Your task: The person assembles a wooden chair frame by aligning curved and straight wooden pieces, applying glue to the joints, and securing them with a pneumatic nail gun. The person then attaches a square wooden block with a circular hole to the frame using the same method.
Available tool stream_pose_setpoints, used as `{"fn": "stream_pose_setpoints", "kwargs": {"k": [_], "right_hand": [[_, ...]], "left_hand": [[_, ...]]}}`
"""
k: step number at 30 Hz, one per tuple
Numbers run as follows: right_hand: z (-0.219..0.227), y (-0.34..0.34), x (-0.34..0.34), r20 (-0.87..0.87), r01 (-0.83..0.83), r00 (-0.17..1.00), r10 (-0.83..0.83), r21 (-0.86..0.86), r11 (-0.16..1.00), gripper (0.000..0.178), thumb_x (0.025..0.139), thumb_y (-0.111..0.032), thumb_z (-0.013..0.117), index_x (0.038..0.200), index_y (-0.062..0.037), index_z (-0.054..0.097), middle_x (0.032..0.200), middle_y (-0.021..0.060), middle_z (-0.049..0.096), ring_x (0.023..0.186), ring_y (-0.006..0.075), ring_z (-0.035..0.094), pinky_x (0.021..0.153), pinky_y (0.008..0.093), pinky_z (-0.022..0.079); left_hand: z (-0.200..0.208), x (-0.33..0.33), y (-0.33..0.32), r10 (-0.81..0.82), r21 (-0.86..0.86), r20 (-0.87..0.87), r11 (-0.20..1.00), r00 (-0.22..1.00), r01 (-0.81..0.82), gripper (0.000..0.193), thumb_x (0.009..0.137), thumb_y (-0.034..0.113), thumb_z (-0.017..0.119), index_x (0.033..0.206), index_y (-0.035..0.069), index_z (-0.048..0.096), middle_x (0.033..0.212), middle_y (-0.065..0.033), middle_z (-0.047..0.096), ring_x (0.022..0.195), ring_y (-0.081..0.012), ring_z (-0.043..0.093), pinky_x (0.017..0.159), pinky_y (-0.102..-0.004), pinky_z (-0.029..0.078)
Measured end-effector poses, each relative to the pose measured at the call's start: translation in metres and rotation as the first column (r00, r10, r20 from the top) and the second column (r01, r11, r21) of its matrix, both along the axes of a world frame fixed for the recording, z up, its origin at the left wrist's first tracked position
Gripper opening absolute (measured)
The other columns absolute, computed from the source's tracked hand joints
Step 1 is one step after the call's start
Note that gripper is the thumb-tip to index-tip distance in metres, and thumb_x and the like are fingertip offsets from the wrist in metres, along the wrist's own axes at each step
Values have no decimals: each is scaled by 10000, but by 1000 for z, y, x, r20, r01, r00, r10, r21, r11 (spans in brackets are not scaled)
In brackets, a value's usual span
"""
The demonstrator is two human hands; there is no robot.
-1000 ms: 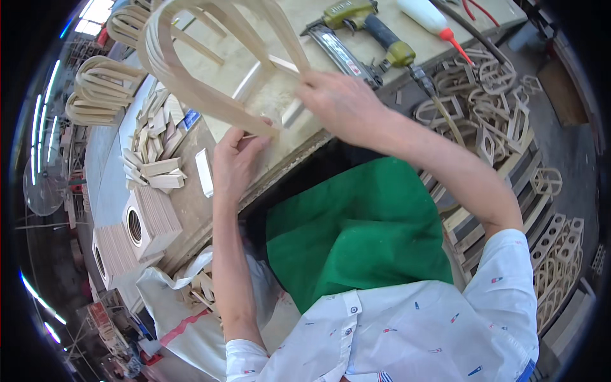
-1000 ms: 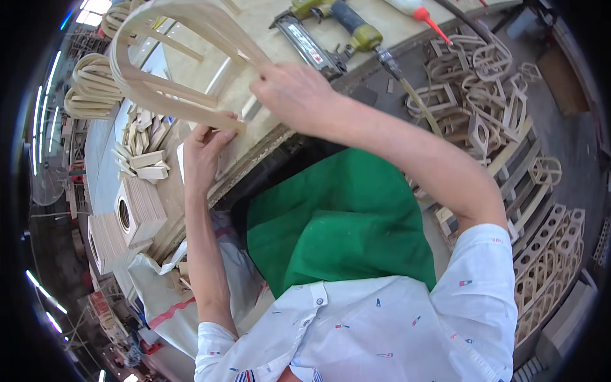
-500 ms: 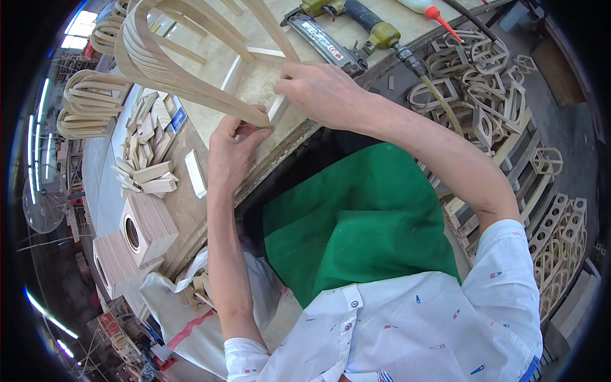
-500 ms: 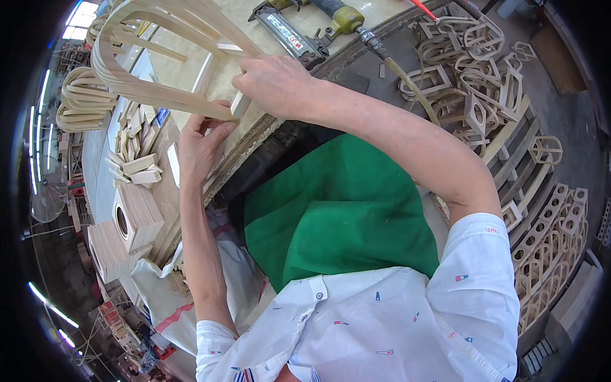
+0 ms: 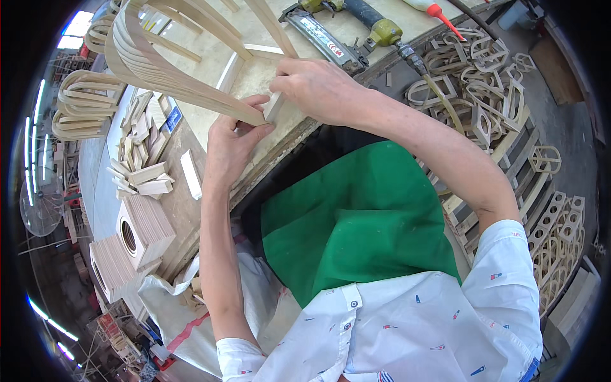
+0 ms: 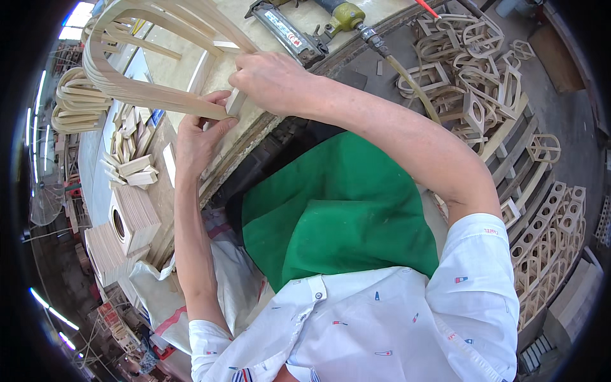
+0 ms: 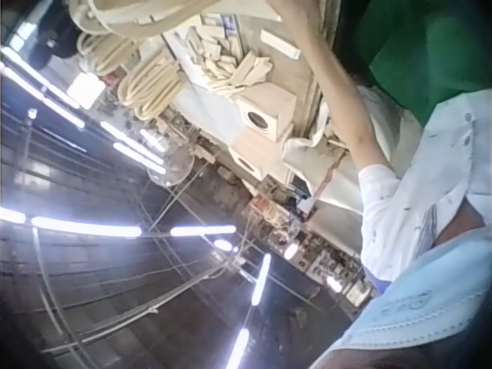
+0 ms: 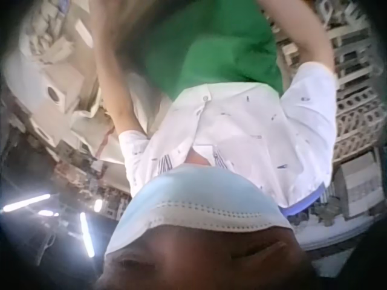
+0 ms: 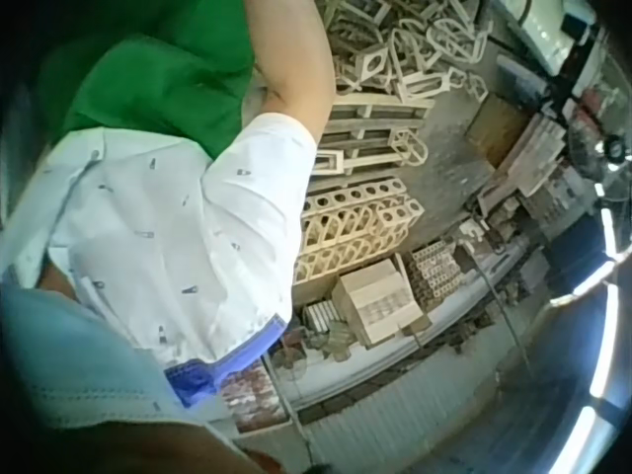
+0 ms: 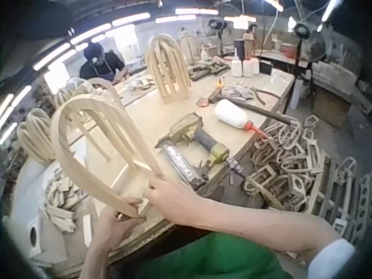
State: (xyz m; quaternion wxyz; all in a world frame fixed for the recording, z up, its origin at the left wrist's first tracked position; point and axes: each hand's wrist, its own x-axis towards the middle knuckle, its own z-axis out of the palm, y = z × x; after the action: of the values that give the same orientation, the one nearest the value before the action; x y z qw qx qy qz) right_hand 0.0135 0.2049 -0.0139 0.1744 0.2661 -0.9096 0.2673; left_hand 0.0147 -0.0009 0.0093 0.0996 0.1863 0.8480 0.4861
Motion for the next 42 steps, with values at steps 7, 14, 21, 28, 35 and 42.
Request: {"fn": "stream_pose_setpoints", "kwargs": {"k": [7, 14, 21, 28, 35, 42], "right_hand": [[8, 1, -1, 47, -10, 999, 8, 28, 1000, 98, 827, -47, 619, 902, -1, 663, 922, 139, 622, 849, 347, 635, 710, 440, 506], [2, 2, -1, -11, -36, 999, 36, -6, 999, 94, 834, -49, 602, 895, 0, 653, 918, 134, 622, 834, 341, 631, 696, 436, 503], [-6, 2, -1, -75, -46, 996, 42, -48, 998, 93, 808, -25, 589, 876, 8, 644, 910, 128, 624, 837, 333, 631, 681, 428, 507], [-7, 2, -3, -100, -54, 994, 51, -27, 998, 134, 767, 4, 590, 884, 8, 652, 906, 127, 626, 846, 325, 634, 698, 418, 524], [-5, 3, -2, -60, -46, 997, 44, -38, 998, 149, 804, -16, 598, 936, 7, 664, 921, 129, 627, 858, 329, 635, 725, 417, 521], [63, 39, 6, -67, 105, 990, -124, -230, 968, 186, 866, -141, 647, 973, 10, 652, 792, 86, 658, 724, 186, 642, 637, 320, 513]], "left_hand": [[0, -2, -1, -21, -37, -33, 999, 999, 20, 398, 759, 0, 751, 1139, 86, 671, 900, -6, 580, 741, -94, 545, 709, -266, 482], [-3, -4, -3, -40, -38, -56, 999, 998, 37, 397, 760, -10, 742, 1140, 78, 669, 900, -19, 602, 749, -98, 563, 716, -271, 494], [-2, -6, -1, -61, -18, -45, 998, 997, 61, 402, 750, -27, 745, 1131, 85, 678, 941, -18, 602, 781, -98, 575, 722, -261, 503], [-2, -13, -5, -156, 9, -69, 988, 985, 157, 307, 758, -44, 740, 1050, 37, 694, 992, -8, 611, 875, -108, 608, 731, -266, 527], [-2, -15, -4, -149, -23, -47, 989, 988, 148, 233, 762, -45, 734, 982, 16, 690, 1028, -7, 635, 880, -107, 620, 720, -261, 530], [4, -9, -5, -72, -49, 62, 996, 995, 75, 129, 753, -28, 749, 795, 12, 633, 971, 4, 616, 1031, -133, 611, 750, -273, 456]]}}
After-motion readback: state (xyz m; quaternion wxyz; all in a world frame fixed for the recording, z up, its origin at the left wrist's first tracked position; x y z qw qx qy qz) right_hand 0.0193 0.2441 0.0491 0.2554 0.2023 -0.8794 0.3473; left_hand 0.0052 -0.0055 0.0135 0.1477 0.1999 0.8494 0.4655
